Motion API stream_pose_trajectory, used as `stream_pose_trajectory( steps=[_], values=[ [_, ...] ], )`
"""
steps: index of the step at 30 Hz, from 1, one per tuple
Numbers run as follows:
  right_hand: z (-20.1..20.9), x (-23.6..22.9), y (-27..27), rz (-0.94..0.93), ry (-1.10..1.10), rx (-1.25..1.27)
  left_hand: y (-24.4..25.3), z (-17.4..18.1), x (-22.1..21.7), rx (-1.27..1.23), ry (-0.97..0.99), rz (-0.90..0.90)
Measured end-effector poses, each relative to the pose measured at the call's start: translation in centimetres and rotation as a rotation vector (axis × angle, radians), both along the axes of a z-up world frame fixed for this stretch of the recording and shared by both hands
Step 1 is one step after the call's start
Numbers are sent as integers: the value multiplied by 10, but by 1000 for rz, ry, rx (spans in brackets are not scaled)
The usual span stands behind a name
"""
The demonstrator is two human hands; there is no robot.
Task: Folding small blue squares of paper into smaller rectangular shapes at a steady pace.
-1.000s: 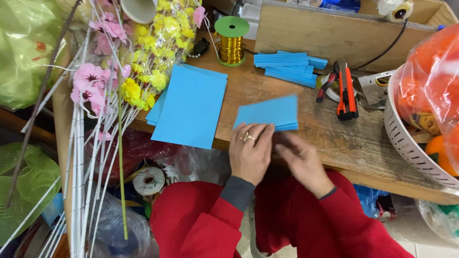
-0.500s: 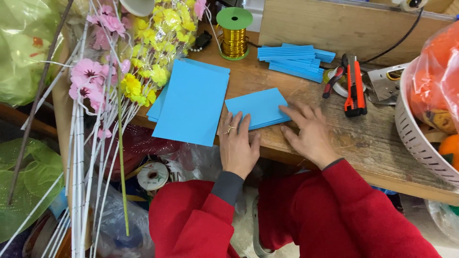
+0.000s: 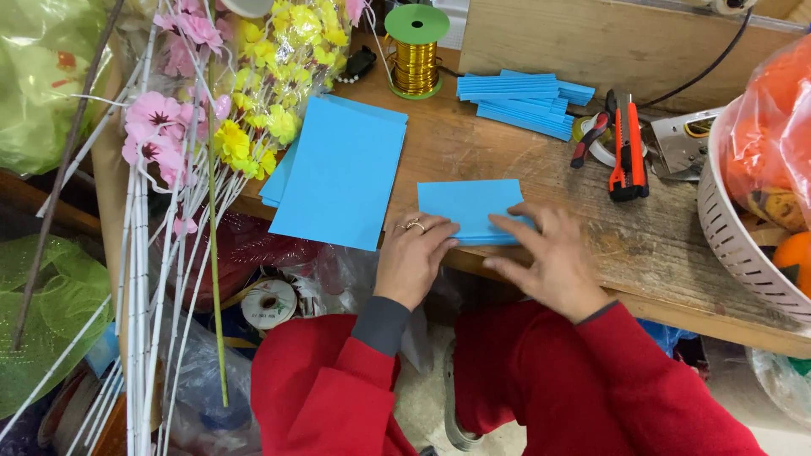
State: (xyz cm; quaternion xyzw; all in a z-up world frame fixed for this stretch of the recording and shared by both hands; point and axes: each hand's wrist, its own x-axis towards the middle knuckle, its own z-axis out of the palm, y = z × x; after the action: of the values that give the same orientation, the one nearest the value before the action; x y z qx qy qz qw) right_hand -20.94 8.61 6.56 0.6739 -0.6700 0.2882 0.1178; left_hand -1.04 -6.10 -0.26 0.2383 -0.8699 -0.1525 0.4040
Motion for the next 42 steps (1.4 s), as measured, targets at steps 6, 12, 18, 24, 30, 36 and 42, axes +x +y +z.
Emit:
stream_pose_trajectory(
  steps=[6, 12, 18, 24, 30, 36, 42],
  values=[
    [-9, 5, 7, 74, 54, 7, 5, -1, 9, -40, -108, -70],
    [-8, 6, 8, 91, 25, 21, 10, -4, 4, -103, -145, -123],
    [-18, 0, 4, 85, -150, 41, 10, -4, 3, -114, -182, -98],
    [-23, -7, -11, 87, -341, 34, 6, -9, -6, -44, -138, -71],
    [-27, -14, -14, 33, -305, 57, 7, 6, -9, -57, -78, -65],
    [-22, -8, -13, 29, -333, 61, 0, 12, -9, -36, -101, -87],
    [-18, -4, -17, 28, -414, 78, 0, 8, -14, 112, -106, -123]
  ],
)
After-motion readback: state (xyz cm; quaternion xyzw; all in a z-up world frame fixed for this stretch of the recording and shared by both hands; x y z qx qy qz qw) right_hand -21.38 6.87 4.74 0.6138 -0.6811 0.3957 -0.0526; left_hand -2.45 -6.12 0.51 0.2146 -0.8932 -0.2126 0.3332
